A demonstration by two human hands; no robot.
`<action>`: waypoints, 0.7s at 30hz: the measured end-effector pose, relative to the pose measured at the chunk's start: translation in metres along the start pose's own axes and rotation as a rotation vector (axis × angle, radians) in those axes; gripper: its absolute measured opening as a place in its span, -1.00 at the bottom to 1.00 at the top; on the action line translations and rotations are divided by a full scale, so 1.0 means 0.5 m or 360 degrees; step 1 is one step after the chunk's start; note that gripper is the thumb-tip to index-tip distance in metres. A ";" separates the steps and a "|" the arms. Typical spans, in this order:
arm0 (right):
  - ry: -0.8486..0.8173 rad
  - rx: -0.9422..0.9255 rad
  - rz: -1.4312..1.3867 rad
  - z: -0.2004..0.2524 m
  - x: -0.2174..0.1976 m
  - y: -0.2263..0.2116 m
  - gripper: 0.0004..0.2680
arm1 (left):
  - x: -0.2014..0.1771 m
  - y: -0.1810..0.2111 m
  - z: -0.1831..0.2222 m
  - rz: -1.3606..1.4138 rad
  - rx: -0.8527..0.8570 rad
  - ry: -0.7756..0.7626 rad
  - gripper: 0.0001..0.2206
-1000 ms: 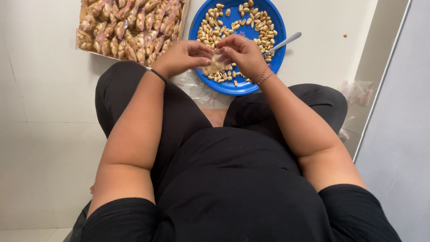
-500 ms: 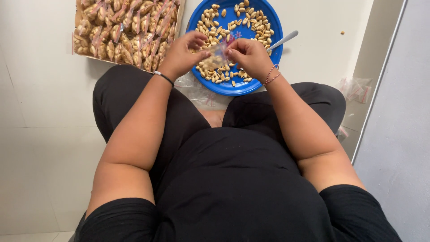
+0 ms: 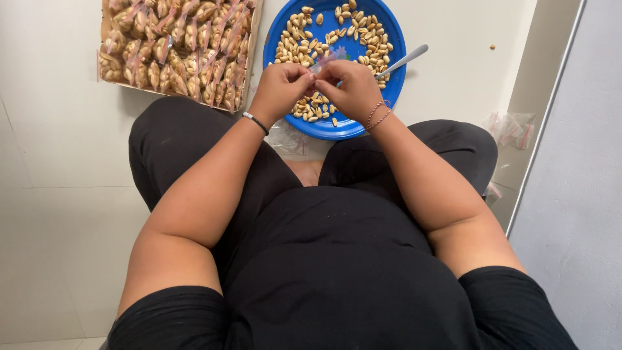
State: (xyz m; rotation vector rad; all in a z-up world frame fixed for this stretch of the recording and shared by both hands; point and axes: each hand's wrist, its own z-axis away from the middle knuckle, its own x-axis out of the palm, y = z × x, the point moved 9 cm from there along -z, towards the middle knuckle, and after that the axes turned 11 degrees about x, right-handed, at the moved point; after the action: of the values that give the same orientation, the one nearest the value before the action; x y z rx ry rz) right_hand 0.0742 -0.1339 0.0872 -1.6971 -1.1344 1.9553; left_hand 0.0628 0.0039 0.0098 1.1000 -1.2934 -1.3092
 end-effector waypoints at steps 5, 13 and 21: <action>-0.0142 0.0221 -0.0271 -0.001 0.019 0.031 -0.93 | -0.013 0.020 0.004 -0.0327 0.0071 0.0001 -0.88; 0.0163 -0.0203 0.0472 0.002 0.003 -0.028 -0.91 | -0.018 0.004 0.001 -0.0895 -0.0153 -0.0153 -0.83; 0.0018 -0.0344 0.0705 0.006 0.039 -0.001 -0.89 | -0.020 0.060 0.002 -0.0748 0.0220 -0.0058 -0.89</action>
State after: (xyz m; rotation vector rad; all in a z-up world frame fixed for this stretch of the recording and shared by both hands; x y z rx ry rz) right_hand 0.0664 -0.1215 0.0744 -2.2286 -1.0659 2.1261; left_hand 0.0644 0.0145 0.0398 1.5493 -1.2069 -1.6020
